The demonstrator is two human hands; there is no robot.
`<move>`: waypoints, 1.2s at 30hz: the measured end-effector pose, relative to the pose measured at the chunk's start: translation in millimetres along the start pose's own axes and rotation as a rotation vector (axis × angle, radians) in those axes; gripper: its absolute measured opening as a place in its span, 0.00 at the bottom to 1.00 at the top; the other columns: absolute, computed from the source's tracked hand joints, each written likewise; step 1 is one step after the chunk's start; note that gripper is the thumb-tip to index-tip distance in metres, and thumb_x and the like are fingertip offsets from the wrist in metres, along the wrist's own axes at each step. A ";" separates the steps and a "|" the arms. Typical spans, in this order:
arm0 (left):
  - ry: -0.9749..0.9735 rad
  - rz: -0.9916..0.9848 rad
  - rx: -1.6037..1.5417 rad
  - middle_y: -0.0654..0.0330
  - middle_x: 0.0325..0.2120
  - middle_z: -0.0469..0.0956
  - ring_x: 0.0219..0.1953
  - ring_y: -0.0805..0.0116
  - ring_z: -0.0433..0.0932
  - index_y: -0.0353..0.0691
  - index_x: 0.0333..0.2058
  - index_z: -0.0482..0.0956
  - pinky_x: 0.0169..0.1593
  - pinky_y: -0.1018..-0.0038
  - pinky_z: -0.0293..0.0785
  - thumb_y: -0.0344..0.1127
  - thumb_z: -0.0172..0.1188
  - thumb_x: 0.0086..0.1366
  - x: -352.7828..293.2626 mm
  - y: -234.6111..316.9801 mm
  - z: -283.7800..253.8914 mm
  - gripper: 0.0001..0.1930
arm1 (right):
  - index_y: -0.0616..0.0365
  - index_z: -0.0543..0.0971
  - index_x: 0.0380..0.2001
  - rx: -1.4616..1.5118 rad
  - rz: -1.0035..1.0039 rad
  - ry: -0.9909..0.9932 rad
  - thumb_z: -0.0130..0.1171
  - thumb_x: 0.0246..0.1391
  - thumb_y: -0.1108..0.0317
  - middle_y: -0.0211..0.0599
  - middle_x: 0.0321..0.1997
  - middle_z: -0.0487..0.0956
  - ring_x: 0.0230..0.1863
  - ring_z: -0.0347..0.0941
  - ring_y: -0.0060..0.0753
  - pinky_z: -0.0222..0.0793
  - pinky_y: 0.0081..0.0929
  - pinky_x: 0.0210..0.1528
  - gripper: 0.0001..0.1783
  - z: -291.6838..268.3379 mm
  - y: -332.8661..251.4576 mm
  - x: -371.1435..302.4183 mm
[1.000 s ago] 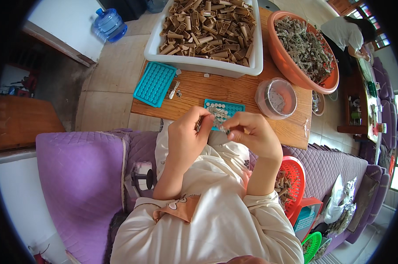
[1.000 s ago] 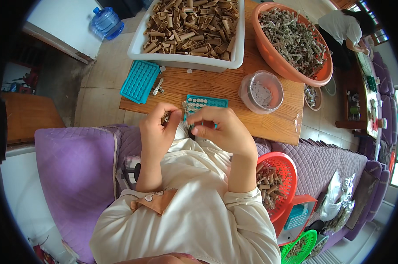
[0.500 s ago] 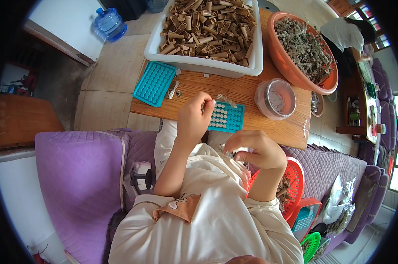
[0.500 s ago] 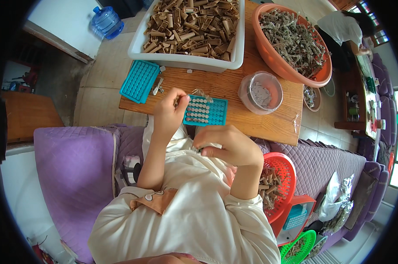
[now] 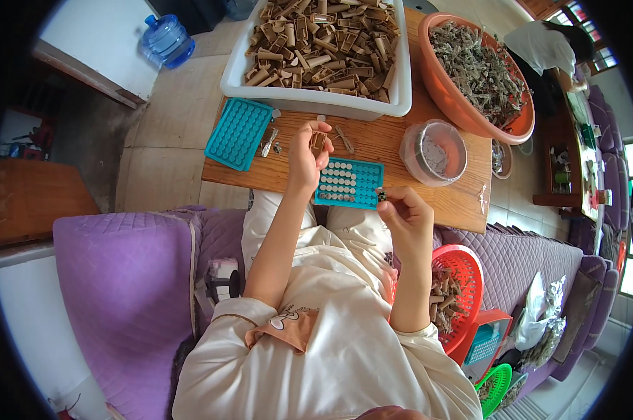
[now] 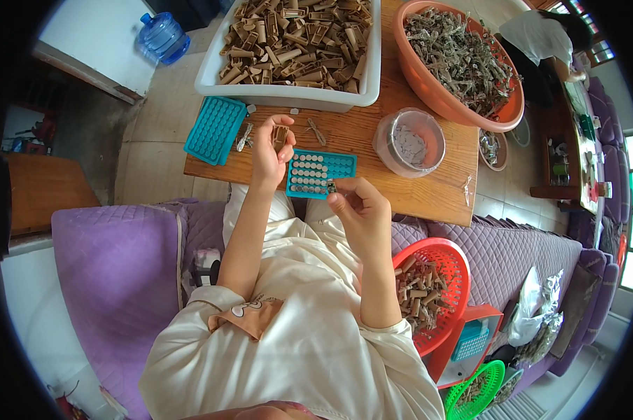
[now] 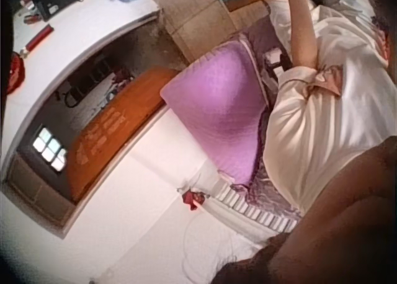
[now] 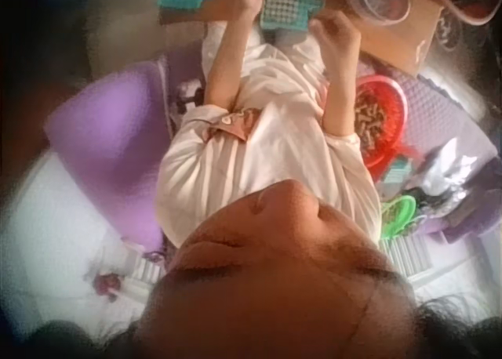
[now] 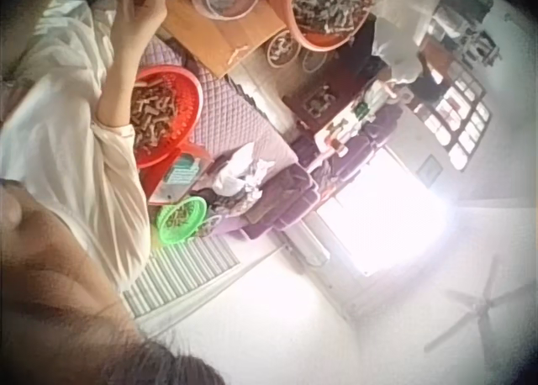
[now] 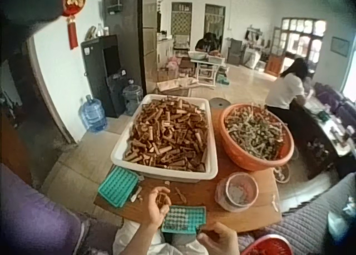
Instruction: The person sits at a table and assembles small cylindrical components by inserting white circular pieces into them. They pick up the components from a large white bin, insert the white pieces using their fingers, and place the finished items into a teal plastic tray.
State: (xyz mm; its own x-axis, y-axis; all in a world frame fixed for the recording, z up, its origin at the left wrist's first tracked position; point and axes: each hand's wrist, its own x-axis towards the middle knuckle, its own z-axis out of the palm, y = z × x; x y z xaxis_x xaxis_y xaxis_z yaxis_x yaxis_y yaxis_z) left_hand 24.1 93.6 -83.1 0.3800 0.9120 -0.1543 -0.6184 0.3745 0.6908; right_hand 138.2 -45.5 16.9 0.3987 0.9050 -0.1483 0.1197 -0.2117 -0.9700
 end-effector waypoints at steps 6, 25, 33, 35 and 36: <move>-0.092 -0.005 -0.149 0.59 0.30 0.71 0.25 0.75 0.69 0.39 0.44 0.64 0.30 0.80 0.66 0.38 0.40 0.62 -50.2 16.6 26.4 0.14 | 0.66 0.73 0.27 -0.171 -0.202 0.020 0.60 0.40 0.77 0.31 0.22 0.73 0.20 0.64 0.15 0.62 0.14 0.23 0.09 14.4 -4.3 0.7; -0.369 0.191 0.091 0.52 0.40 0.72 0.42 0.63 0.73 0.34 0.45 0.62 0.46 0.69 0.70 0.40 0.53 0.57 -99.4 20.9 41.8 0.21 | 0.61 0.74 0.24 -0.277 -0.670 0.103 0.61 0.36 0.80 0.37 0.24 0.74 0.23 0.72 0.28 0.68 0.18 0.23 0.08 24.9 -17.1 -17.1; -0.257 0.031 0.138 0.53 0.45 0.68 0.47 0.67 0.69 0.33 0.49 0.60 0.43 0.76 0.72 0.37 0.50 0.59 -106.2 35.7 46.3 0.21 | 0.60 0.76 0.29 -0.381 -0.661 0.025 0.59 0.37 0.80 0.37 0.30 0.72 0.28 0.73 0.32 0.69 0.22 0.25 0.11 25.0 -13.9 -12.4; -0.243 0.022 0.128 0.53 0.45 0.67 0.46 0.66 0.69 0.34 0.51 0.59 0.43 0.76 0.72 0.37 0.49 0.60 -106.8 35.5 47.0 0.22 | 0.60 0.76 0.30 -0.395 -0.689 0.037 0.59 0.37 0.80 0.37 0.31 0.72 0.28 0.72 0.32 0.69 0.22 0.26 0.12 26.2 -11.8 -12.2; -0.230 0.033 0.113 0.53 0.46 0.67 0.46 0.67 0.69 0.34 0.51 0.59 0.43 0.76 0.72 0.37 0.49 0.60 -106.5 35.6 49.3 0.23 | 0.60 0.76 0.30 -0.397 -0.709 0.047 0.59 0.37 0.80 0.37 0.31 0.71 0.28 0.72 0.32 0.69 0.23 0.26 0.12 28.3 -10.3 -11.9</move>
State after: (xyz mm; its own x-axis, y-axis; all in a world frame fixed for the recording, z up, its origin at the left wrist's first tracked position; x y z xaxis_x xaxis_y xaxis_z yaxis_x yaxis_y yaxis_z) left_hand -4.5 1.5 -7.3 0.5149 0.8569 0.0255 -0.5576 0.3122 0.7692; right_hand 106.5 -43.6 23.2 0.1437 0.8586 0.4921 0.6677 0.2829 -0.6886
